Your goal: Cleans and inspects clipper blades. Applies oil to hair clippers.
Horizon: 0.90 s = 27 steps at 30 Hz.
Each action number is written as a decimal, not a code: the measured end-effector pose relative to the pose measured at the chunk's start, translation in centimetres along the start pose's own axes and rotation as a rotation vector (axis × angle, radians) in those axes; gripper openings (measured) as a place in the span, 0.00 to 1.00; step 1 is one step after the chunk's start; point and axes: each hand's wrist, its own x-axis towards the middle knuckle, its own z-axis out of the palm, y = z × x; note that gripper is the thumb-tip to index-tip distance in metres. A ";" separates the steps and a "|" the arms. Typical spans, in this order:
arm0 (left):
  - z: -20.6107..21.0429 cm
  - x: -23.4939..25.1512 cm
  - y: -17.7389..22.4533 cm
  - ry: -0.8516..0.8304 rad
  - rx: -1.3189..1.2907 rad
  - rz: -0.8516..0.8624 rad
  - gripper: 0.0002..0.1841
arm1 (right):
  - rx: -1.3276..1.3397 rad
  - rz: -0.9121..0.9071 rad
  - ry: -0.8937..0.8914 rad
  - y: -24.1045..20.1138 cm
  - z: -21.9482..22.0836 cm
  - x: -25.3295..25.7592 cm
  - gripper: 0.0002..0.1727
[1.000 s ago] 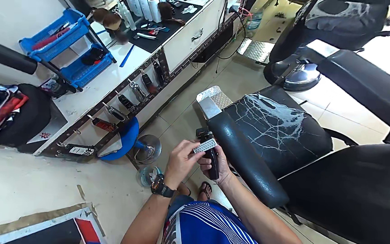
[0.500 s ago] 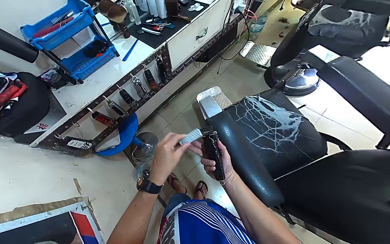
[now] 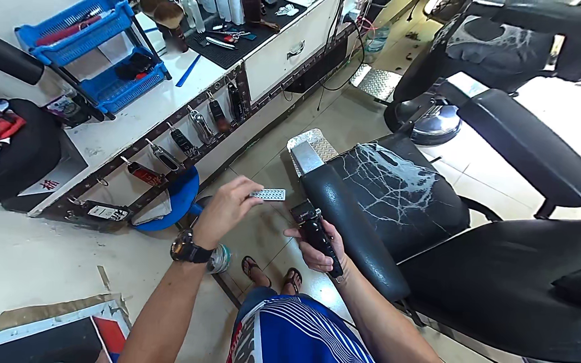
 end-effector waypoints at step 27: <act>3.1 1.3 2.1 0.092 0.009 -0.289 0.11 | 0.055 -0.198 0.507 1.9 1.4 1.7 0.41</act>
